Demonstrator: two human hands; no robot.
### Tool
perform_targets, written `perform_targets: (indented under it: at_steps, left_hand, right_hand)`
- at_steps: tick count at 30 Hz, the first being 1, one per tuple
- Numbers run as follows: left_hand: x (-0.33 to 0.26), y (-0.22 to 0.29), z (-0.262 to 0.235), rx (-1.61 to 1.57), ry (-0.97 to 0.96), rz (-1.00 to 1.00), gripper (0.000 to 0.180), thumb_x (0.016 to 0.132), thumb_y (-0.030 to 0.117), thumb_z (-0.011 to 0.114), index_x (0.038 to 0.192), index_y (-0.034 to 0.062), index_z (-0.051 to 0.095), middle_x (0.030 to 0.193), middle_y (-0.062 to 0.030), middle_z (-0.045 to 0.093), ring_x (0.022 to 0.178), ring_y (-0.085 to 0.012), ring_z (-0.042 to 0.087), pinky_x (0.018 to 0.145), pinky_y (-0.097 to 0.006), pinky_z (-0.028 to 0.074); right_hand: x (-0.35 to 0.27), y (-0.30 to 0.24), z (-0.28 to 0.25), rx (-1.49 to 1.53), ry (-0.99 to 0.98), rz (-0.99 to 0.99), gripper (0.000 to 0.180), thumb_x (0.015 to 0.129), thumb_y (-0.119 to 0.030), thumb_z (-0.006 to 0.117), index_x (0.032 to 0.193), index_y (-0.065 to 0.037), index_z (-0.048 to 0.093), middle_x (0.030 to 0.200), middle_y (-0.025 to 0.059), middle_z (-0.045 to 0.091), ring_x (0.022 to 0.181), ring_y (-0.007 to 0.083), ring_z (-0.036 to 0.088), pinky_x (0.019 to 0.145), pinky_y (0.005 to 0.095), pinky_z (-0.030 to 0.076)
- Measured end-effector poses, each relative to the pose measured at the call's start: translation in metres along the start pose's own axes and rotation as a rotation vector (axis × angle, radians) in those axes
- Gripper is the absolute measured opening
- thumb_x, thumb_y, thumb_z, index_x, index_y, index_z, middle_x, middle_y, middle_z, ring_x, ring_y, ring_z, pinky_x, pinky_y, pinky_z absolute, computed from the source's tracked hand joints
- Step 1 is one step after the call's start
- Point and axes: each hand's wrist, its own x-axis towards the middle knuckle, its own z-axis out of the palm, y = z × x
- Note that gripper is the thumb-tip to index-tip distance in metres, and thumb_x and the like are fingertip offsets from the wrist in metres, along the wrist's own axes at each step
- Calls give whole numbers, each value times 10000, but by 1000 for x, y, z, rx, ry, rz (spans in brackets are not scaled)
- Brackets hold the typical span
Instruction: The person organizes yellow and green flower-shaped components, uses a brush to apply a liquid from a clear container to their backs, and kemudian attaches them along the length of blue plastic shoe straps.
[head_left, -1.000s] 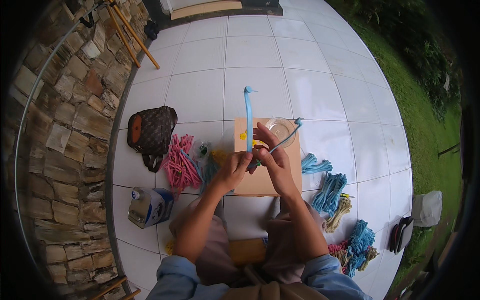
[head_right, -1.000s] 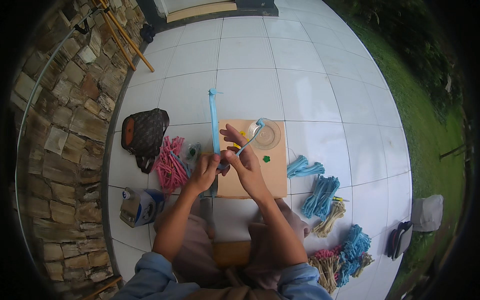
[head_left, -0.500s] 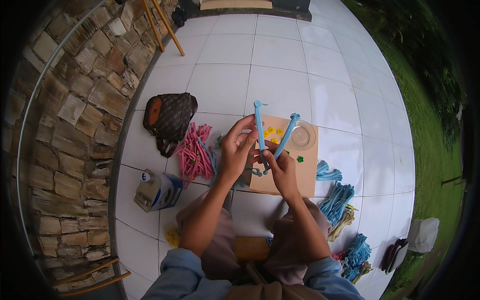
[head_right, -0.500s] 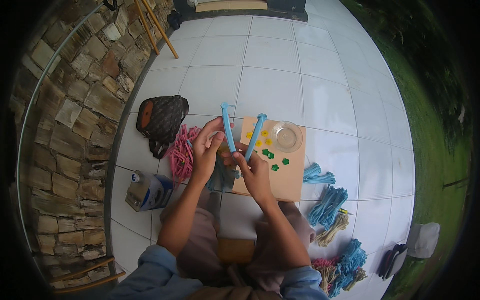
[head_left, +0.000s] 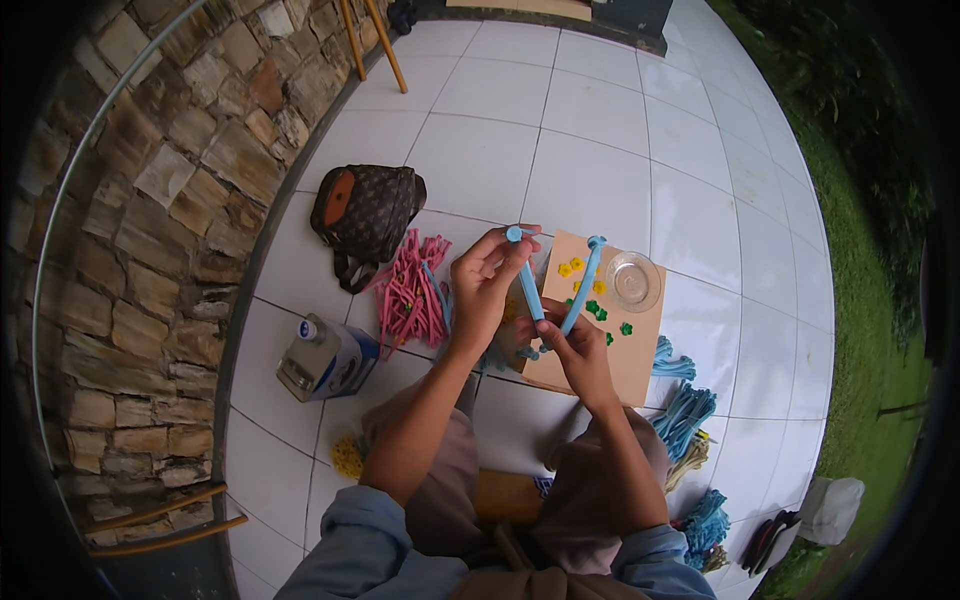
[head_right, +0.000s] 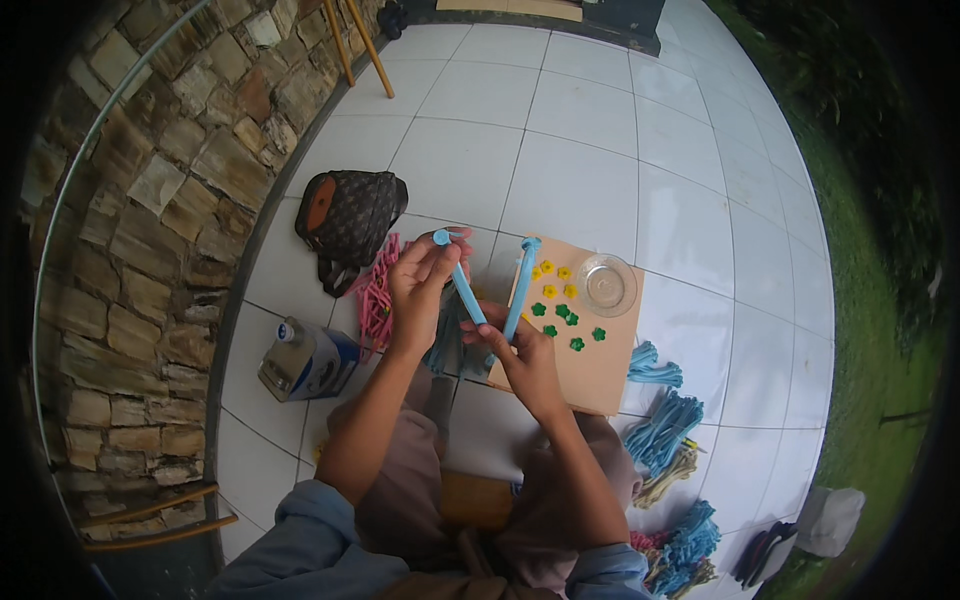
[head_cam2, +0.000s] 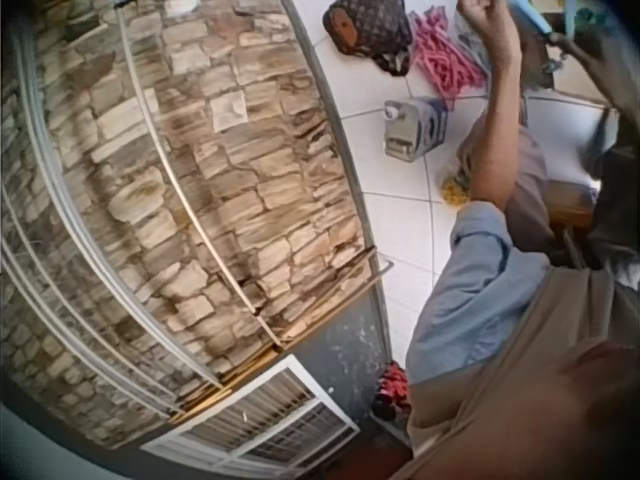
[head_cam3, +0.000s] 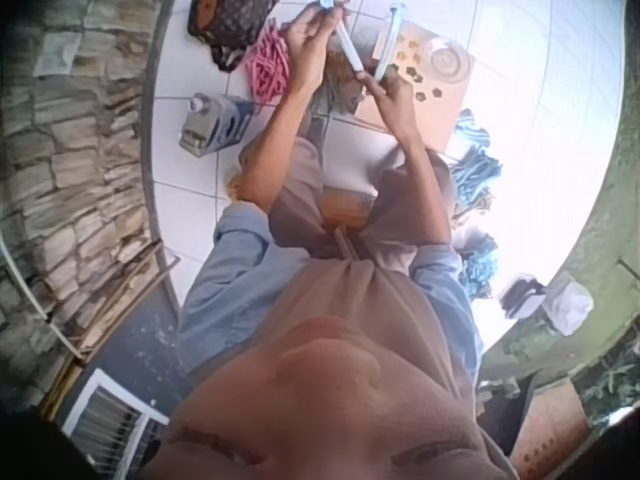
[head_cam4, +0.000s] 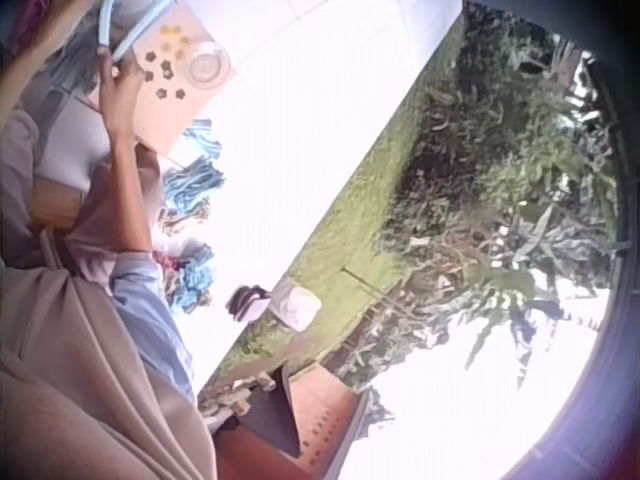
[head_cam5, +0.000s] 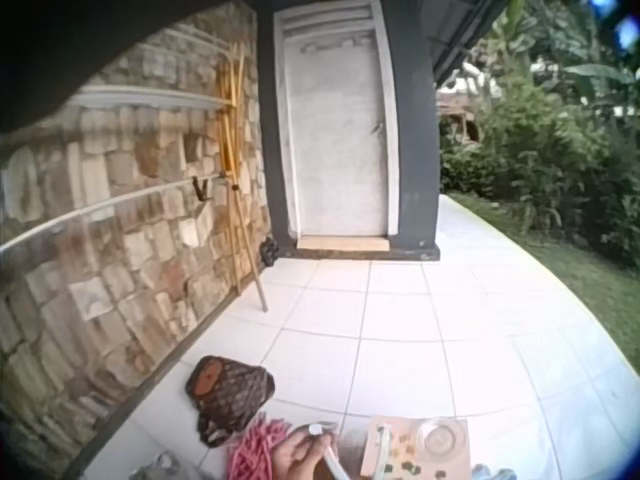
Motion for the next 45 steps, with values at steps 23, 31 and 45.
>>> perform_targets:
  at_steps: [23, 31, 45]
  left_hand:
    - [-30, -33, 29, 51, -364, -461, 261, 900, 199, 515, 974, -22, 633, 756, -12, 594, 676, -54, 509, 607, -191, 401]
    - [-16, -29, 21, -683, 46, -861, 192, 916, 192, 450, 937, 10, 506, 1054, -153, 590, 1035, -242, 566, 943, -369, 454]
    - [6, -16, -3, -550, -427, -969, 223, 945, 262, 418, 826, 79, 459, 538, 84, 244, 423, -8, 192, 386, -177, 162]
  right_hand:
    - [-9, -29, -41, -65, 435, -349, 390, 820, -14, 602, 1182, 7, 457, 878, 58, 525, 822, 142, 568, 776, 287, 483]
    - [-22, -30, -42, -204, 111, -332, 302, 763, 74, 590, 1046, 11, 506, 955, 105, 628, 914, 183, 623, 817, 289, 477]
    - [-30, -4, -126, -149, 465, -142, 177, 883, -36, 505, 1048, 22, 532, 852, 91, 618, 752, 124, 586, 702, 249, 487]
